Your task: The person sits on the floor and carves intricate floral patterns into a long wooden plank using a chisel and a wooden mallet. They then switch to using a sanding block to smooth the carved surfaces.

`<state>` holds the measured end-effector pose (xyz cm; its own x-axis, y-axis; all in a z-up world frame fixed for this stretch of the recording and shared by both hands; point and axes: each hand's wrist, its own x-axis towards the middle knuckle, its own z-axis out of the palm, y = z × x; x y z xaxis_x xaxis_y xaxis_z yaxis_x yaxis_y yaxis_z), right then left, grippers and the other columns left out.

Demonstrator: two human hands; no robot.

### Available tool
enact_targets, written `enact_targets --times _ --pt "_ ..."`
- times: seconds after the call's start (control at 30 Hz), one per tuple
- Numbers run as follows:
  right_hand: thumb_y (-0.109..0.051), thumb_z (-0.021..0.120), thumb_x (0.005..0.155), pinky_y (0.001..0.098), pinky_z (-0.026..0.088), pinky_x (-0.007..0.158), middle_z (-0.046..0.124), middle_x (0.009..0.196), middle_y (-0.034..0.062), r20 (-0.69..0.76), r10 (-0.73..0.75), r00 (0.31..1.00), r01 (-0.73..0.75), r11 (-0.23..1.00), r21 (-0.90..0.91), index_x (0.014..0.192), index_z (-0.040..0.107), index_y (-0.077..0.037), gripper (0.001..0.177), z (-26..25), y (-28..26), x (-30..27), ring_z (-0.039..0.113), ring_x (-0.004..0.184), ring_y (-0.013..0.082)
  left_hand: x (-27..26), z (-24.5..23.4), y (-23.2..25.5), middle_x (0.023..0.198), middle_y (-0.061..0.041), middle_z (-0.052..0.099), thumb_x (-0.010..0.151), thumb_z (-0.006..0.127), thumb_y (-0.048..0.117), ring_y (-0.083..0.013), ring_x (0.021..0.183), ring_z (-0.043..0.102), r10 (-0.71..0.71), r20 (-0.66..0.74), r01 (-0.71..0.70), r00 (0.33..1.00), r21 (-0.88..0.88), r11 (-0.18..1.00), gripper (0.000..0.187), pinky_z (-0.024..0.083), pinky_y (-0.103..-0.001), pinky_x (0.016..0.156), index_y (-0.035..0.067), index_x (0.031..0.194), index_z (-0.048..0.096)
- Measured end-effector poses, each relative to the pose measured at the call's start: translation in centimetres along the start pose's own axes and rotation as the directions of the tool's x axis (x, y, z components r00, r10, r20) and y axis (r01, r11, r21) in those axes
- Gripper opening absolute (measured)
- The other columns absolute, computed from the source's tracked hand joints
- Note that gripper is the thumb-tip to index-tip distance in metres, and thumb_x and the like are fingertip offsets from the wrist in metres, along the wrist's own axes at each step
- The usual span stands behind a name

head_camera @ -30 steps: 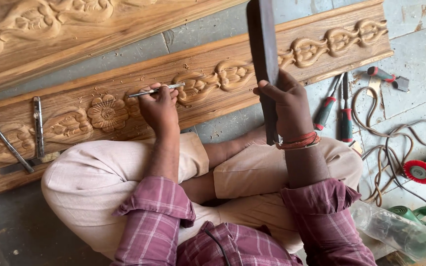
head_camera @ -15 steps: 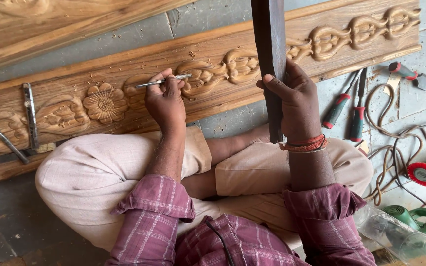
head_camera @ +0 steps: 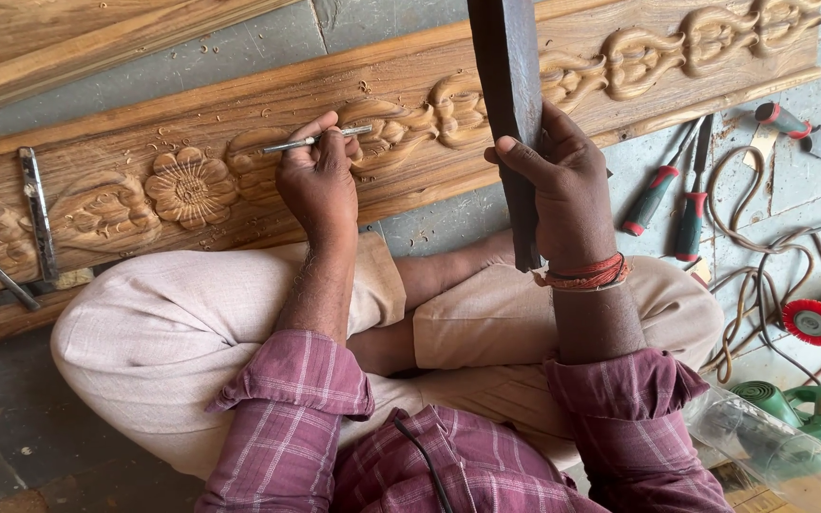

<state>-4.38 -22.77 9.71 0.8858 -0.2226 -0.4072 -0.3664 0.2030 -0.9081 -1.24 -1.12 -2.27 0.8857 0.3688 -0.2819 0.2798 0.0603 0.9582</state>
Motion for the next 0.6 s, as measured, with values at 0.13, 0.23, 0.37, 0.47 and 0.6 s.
enact_targets --times 0.13,0.23,0.37,0.47,0.6 --pt "-0.003 0.076 0.092 0.0274 0.060 0.090 0.071 0.117 0.0102 0.031 -0.036 0.999 0.037 0.999 -0.033 0.147 0.053 0.006 0.061 0.4 0.0 -0.3 0.071 0.097 0.0138 0.0 0.1 0.2 0.081 -0.006 0.076 0.101 0.062 0.008 -0.0088 0.076 0.075 0.034 0.012 -0.036 0.999 0.153 0.988 0.016 0.060 -0.022 0.066 0.003 0.111 0.073" --pt "-0.006 0.078 0.093 0.0264 0.059 0.093 0.070 0.121 0.0113 0.078 -0.139 0.987 0.151 0.969 -0.195 0.148 0.051 0.007 0.062 1.1 -0.4 -0.5 0.070 0.104 0.0135 0.3 0.0 0.3 0.079 -0.004 0.076 0.099 0.065 0.009 -0.0089 0.073 0.074 0.168 0.043 -0.173 0.985 0.308 0.935 0.014 0.058 -0.024 0.064 0.005 0.108 0.075" --pt "-0.011 0.082 0.093 0.0280 0.061 0.095 0.069 0.125 0.0091 0.324 -0.353 0.878 0.477 0.701 -0.530 0.148 0.053 -0.002 0.062 2.9 -2.5 -0.4 0.070 0.111 0.0154 0.9 0.2 0.4 0.083 -0.004 0.079 0.096 0.065 0.014 -0.0106 0.070 0.074 0.230 0.074 -0.240 0.970 0.415 0.878 0.016 0.057 -0.029 0.061 0.009 0.104 0.078" --pt "-0.017 0.080 0.098 0.0357 0.056 0.097 0.068 0.129 0.0077 0.605 -0.467 0.645 0.755 0.267 -0.599 0.149 0.059 -0.013 0.055 5.1 -4.4 0.6 0.068 0.114 0.0219 1.0 0.3 0.3 0.077 -0.009 0.077 0.094 0.066 0.018 -0.0177 0.064 0.072 0.046 0.024 -0.052 0.999 0.576 0.816 0.019 0.055 -0.033 0.061 0.002 0.088 0.075" --pt "-0.018 0.070 0.100 0.0372 0.052 0.097 0.069 0.118 -0.0030 0.856 -0.345 0.385 0.805 -0.329 -0.494 0.143 0.068 -0.025 0.044 7.7 -6.1 2.7 0.068 0.104 0.0176 0.6 0.4 -0.1 0.078 -0.013 0.076 0.095 0.071 0.023 -0.0211 0.070 0.074 0.385 0.022 -0.343 0.923 0.506 0.792 0.026 0.056 -0.035 0.063 -0.002 0.089 0.074"
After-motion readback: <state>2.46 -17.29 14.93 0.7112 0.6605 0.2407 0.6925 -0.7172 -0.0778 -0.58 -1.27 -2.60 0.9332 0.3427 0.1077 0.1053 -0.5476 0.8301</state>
